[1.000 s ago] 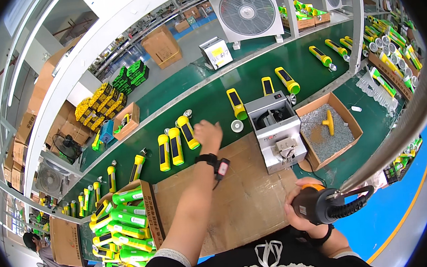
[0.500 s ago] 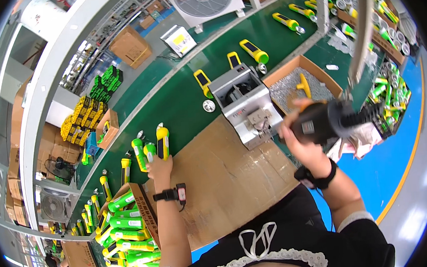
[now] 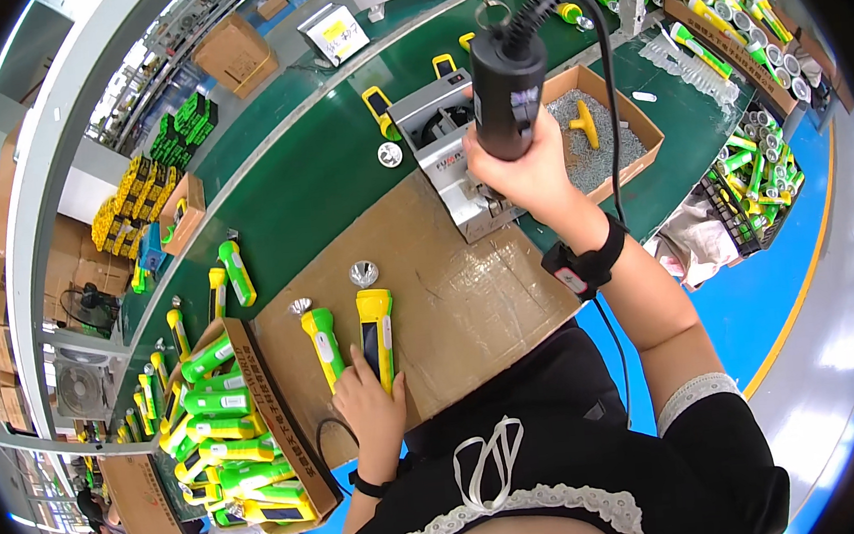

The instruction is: Assembling and testing handheld flashlights using an electric screwdriver.

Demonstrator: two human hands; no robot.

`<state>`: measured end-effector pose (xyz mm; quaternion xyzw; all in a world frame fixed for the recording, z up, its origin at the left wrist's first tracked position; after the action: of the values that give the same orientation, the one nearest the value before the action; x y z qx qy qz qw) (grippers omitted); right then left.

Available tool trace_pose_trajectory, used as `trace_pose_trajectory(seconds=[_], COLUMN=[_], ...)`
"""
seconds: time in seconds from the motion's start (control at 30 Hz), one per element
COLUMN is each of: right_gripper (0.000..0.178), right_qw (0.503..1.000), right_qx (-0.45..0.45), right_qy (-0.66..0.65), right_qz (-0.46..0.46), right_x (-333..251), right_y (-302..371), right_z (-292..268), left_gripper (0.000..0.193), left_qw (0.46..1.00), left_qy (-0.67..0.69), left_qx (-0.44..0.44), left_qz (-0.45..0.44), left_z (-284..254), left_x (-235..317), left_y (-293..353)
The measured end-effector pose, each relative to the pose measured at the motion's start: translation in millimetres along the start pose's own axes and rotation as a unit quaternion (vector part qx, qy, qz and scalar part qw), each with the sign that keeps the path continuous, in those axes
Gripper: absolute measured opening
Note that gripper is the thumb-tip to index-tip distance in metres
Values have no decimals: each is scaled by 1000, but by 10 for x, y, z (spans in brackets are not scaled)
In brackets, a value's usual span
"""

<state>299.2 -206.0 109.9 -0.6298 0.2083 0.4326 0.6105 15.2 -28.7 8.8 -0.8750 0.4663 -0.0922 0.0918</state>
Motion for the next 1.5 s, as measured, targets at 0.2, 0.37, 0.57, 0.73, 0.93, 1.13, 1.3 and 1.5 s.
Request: trace_pose_trajectory(seconds=[0.2,0.37,0.57,0.73,0.93,1.13,1.3,1.5], right_gripper=[43,55,54,55,56,54,56,43], right_qw=[995,994,980,977,988,986,982,972], right_qx=[-51,-68,-147,-152,-131,-144,-161,-185], right_qy=[-61,-76,-130,-147,-60,-72,-69,-79], right_qz=[54,37,39,33,48,51,69,118], right_x=[-160,-424,-637,-590,-450,-362,-263,-18], right_y=[208,662,1033,1112,1102,1100,1073,1107], right_z=[1,-29,112,155,181,255,288,323], left_gripper=[68,76,53,56,59,60,62,61], left_qw=[940,871,938,946,963,962,964,963], left_qy=[132,290,234,236,200,203,200,206], left_qx=[-270,-351,-55,-8,6,26,3,-4], left_qz=[164,187,250,223,179,182,172,175], left_z=[-22,-17,76,264,344,328,322,332], left_x=[275,384,800,948,993,969,971,1004], left_y=[189,171,-128,-198,-90,-80,-111,-114])
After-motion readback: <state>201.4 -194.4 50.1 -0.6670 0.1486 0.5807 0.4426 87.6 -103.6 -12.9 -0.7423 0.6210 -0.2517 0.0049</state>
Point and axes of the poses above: each hand's wrist, its own y-axis away from the middle knuckle, its own z-axis out of the palm, x = y × z, the point moved 6 cm from there along -y, towards the middle knuckle, and after that the axes turned 8 degrees about y, right-handed, at the moved point
